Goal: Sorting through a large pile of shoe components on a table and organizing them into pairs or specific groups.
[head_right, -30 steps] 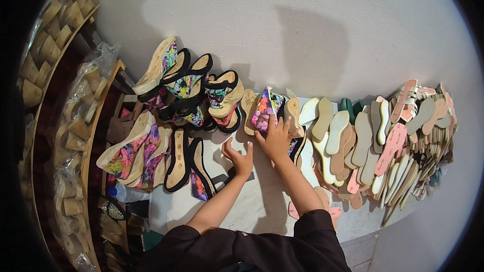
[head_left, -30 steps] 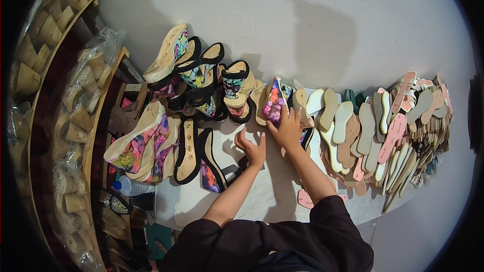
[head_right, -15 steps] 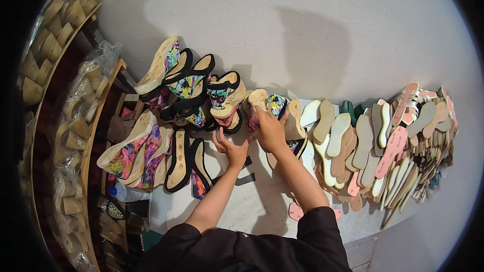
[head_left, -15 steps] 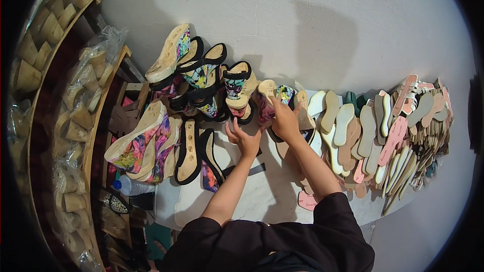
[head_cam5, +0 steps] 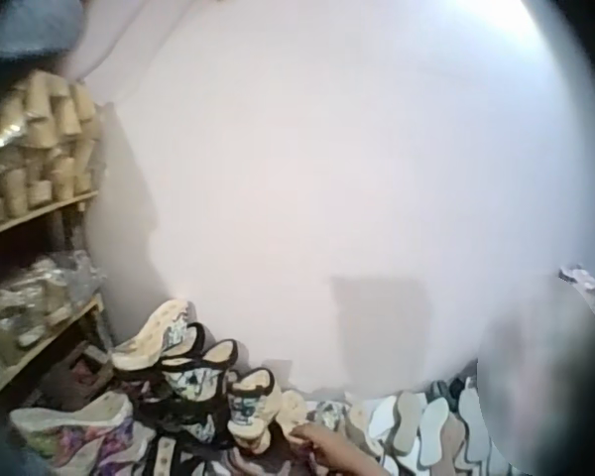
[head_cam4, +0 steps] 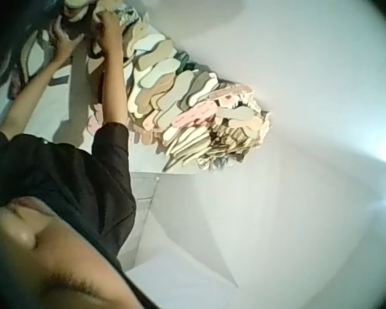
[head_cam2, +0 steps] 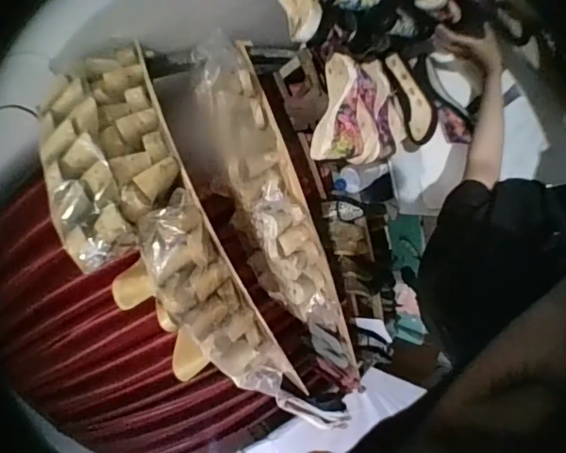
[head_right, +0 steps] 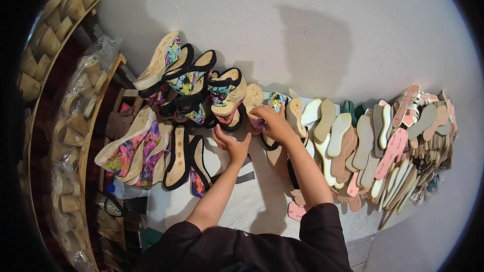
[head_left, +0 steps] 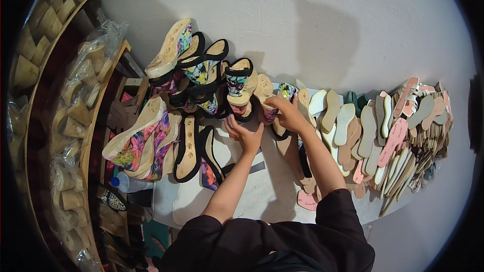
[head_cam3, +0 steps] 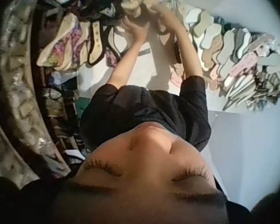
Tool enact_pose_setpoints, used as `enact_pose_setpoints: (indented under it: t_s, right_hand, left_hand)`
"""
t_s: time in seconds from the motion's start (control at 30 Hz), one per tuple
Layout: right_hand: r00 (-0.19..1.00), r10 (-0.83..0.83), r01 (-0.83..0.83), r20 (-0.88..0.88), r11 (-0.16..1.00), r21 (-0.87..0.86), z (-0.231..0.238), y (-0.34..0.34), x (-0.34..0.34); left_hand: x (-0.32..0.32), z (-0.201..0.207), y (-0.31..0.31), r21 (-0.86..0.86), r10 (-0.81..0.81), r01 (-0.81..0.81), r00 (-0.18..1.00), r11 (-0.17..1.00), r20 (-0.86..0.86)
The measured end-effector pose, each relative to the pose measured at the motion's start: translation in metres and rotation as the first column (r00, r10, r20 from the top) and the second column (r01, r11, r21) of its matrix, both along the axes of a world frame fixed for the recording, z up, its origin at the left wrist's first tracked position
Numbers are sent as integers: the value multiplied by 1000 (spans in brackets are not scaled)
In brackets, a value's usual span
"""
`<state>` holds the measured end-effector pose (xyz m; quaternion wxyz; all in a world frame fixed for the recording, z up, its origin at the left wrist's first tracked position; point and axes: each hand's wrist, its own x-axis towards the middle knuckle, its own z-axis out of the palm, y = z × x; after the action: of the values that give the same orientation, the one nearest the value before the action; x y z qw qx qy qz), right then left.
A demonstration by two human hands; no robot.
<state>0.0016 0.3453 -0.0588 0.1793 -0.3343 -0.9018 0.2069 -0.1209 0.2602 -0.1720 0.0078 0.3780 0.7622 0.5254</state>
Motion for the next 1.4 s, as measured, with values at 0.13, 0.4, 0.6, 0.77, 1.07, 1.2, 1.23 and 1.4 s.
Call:
enact_pose_setpoints:
  t_s: [0.13, 0.4, 0.6, 0.77, 1.07, 1.2, 1.23, 1.4]
  right_hand:
    - [999, -35, 35, -6, 999, 20, -8, -4, -7]
    - [924, -319, 336, -210, 941, 50, -11, -16, 2]
    - [721, -651, 447, 239, 699, 557, -80, -17, 15]
    - [670, -698, 368, 253, 607, 704, -98, -4, 17]
    - [572, -804, 808, 163, 587, 57, -6, -4, 22]
    - [604, -796, 789, -20, 595, 152, 23, -11, 24]
    - [653, -755, 746, -56, 629, 216, 34, -13, 21]
    - [786, -599, 497, 152, 759, 419, 72, 6, -18]
  left_hand:
    - [8, 1, -1, 65, -55, 55, 998, 996, 7]
    - [9, 13, -6, 229, -122, 163, 975, 960, -184]
    - [11, 26, -2, 169, -253, 458, 720, 873, -647]
    - [16, 48, 15, -179, -432, 409, 688, 895, -583]
    - [2, 52, 19, -323, -525, 414, 639, 851, -563]
    - [2, 52, 18, -314, -533, 433, 645, 845, -547]
    - [3, 54, 17, -317, -534, 431, 638, 845, -555]
    - [3, 46, 13, -96, -300, 316, 701, 944, -647]
